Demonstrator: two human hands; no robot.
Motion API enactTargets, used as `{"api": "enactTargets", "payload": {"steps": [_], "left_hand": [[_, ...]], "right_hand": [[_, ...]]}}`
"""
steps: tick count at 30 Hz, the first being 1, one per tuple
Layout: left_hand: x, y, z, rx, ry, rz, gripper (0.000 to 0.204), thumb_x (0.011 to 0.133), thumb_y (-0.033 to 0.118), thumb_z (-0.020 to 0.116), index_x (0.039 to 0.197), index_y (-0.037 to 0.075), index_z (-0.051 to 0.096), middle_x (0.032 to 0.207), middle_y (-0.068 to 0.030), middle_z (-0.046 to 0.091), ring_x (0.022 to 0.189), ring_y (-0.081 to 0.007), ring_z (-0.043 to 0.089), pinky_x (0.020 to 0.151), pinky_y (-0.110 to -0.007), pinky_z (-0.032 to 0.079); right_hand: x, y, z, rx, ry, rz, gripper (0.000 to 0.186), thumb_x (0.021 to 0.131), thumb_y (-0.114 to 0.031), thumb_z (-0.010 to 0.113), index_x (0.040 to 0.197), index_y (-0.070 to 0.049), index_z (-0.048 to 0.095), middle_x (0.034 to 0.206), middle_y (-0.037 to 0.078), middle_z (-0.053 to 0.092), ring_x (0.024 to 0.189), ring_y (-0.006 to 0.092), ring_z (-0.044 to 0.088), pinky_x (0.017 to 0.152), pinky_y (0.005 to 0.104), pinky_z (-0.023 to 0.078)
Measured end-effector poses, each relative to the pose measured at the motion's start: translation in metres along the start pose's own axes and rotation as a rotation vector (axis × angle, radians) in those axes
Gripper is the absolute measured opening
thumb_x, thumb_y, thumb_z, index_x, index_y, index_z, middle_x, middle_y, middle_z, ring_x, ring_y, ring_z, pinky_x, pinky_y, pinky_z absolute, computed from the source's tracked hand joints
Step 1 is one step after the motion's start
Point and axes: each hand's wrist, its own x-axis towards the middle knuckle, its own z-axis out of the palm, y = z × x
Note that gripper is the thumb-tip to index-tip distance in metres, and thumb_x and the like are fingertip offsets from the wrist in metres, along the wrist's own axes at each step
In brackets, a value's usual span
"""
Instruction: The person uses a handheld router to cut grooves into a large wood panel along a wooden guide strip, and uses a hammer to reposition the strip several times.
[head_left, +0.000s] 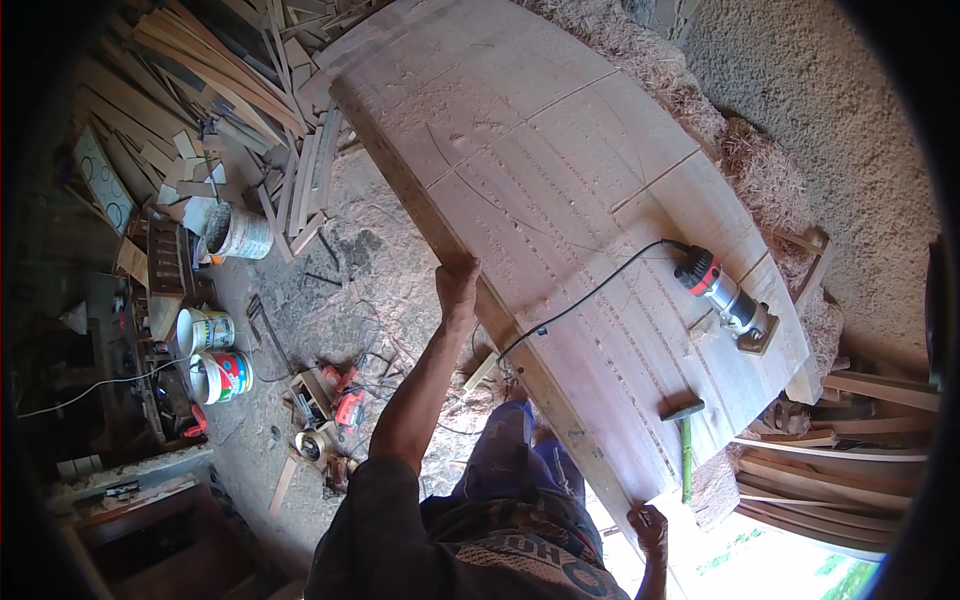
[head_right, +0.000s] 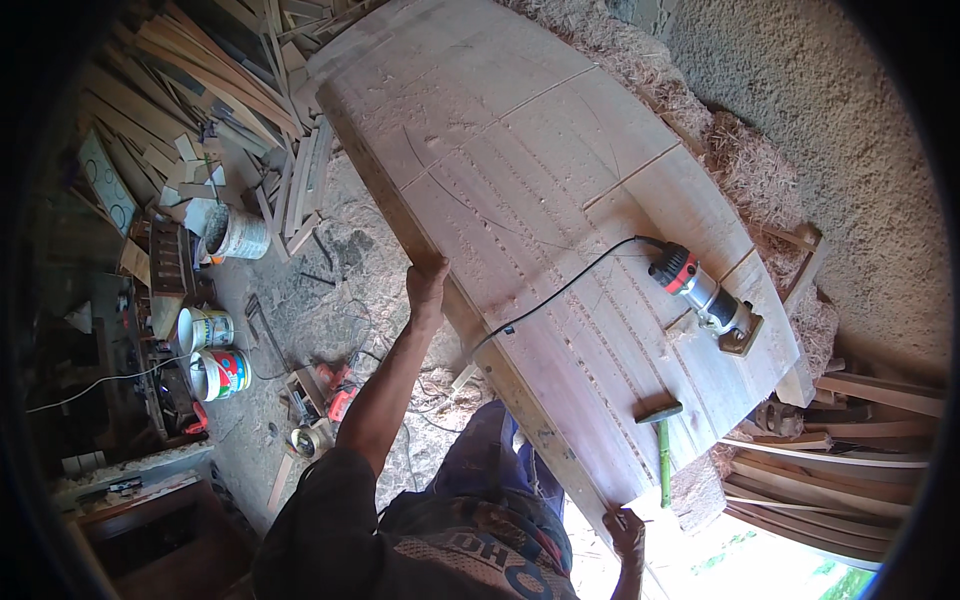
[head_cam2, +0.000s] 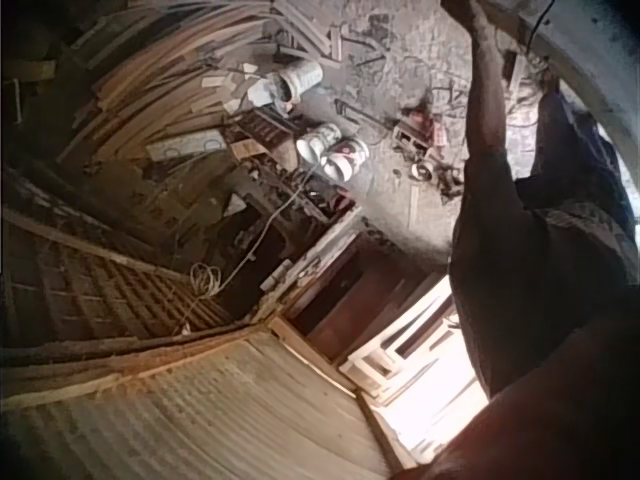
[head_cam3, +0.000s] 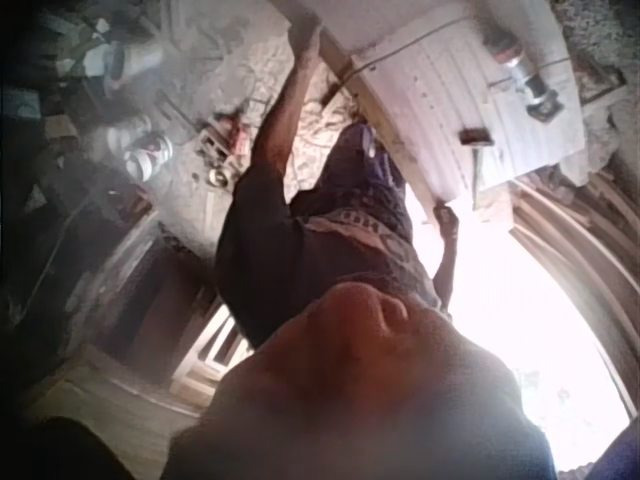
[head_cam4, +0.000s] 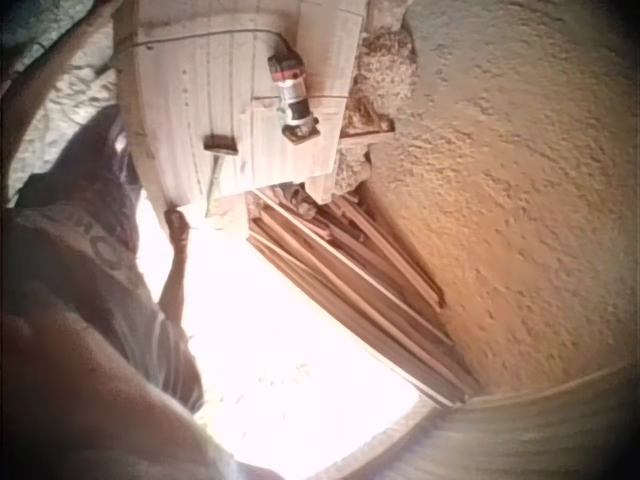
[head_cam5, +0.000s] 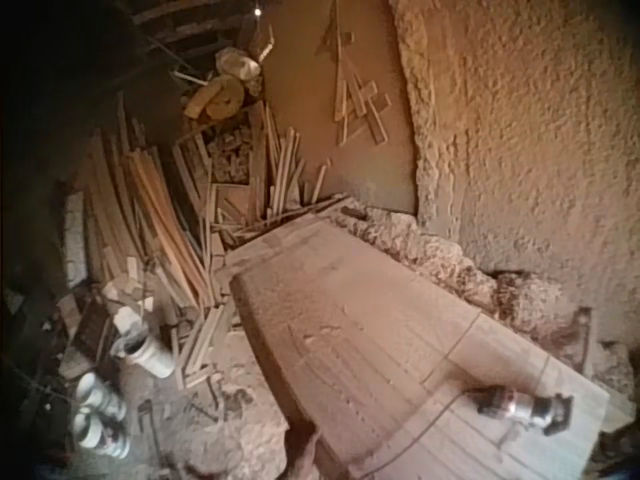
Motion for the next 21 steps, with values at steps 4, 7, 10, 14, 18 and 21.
{"api": "enactTargets", "payload": {"steps": [4,7,10,14,18,21], "left_hand": [[-0.005,0.007,0.009,-0.050,0.014,0.007,0.039,0.083,0.026,0.084,0.106,-0.002,0.069,0.099,-0.0055,0.068,0.086,-0.0176,0.060,0.076,-0.035,0.050],[-0.007,0.012,0.012,-0.033,0.044,-0.043,0.031,0.085,0.021,0.082,0.102,-0.001,0.069,0.095,-0.0043,0.068,0.083,-0.0166,0.060,0.074,-0.034,0.050],[0.001,0.008,0.000,0.051,-0.064,-0.151,0.037,0.086,0.020,0.082,0.114,0.001,0.068,0.108,-0.0045,0.069,0.097,-0.0184,0.062,0.089,-0.035,0.049],[0.007,0.005,-0.005,0.136,-0.039,-0.228,0.035,0.086,0.019,0.082,0.114,0.003,0.070,0.110,-0.0065,0.070,0.098,-0.0195,0.064,0.088,-0.036,0.050],[0.011,0.002,0.006,0.125,0.001,-0.273,0.036,0.086,0.018,0.080,0.117,0.003,0.070,0.115,-0.0091,0.071,0.102,-0.0204,0.064,0.091,-0.036,0.051],[0.032,-0.010,0.001,0.366,-0.040,-0.234,0.046,0.091,0.025,0.073,0.126,-0.002,0.066,0.123,-0.0116,0.068,0.111,-0.0221,0.062,0.099,-0.036,0.049]], "right_hand": [[0.000,0.003,-0.001,0.007,0.001,-0.033,0.031,0.090,-0.024,0.078,0.105,0.002,0.071,0.081,0.002,0.067,0.077,0.0090,0.059,0.071,0.0280,0.048],[0.001,0.009,-0.001,0.045,-0.004,-0.024,0.030,0.089,-0.023,0.078,0.104,0.002,0.070,0.081,0.001,0.066,0.077,0.0089,0.059,0.071,0.0275,0.048],[0.002,0.010,0.001,0.065,-0.023,-0.022,0.027,0.089,-0.022,0.078,0.101,0.001,0.069,0.080,0.000,0.066,0.077,0.0088,0.058,0.070,0.0273,0.047],[0.003,0.005,-0.001,0.039,-0.051,-0.021,0.024,0.089,-0.021,0.078,0.096,0.000,0.069,0.080,0.000,0.066,0.076,0.0085,0.059,0.070,0.0264,0.047],[-0.001,0.008,0.003,0.010,-0.001,-0.078,0.024,0.089,-0.022,0.079,0.093,-0.001,0.068,0.081,0.002,0.068,0.076,0.0092,0.059,0.070,0.0271,0.047],[0.012,0.050,0.001,-0.277,0.016,-0.097,0.028,0.089,-0.028,0.079,0.095,-0.001,0.072,0.090,0.006,0.075,0.080,0.0148,0.067,0.076,0.0349,0.054]]}}
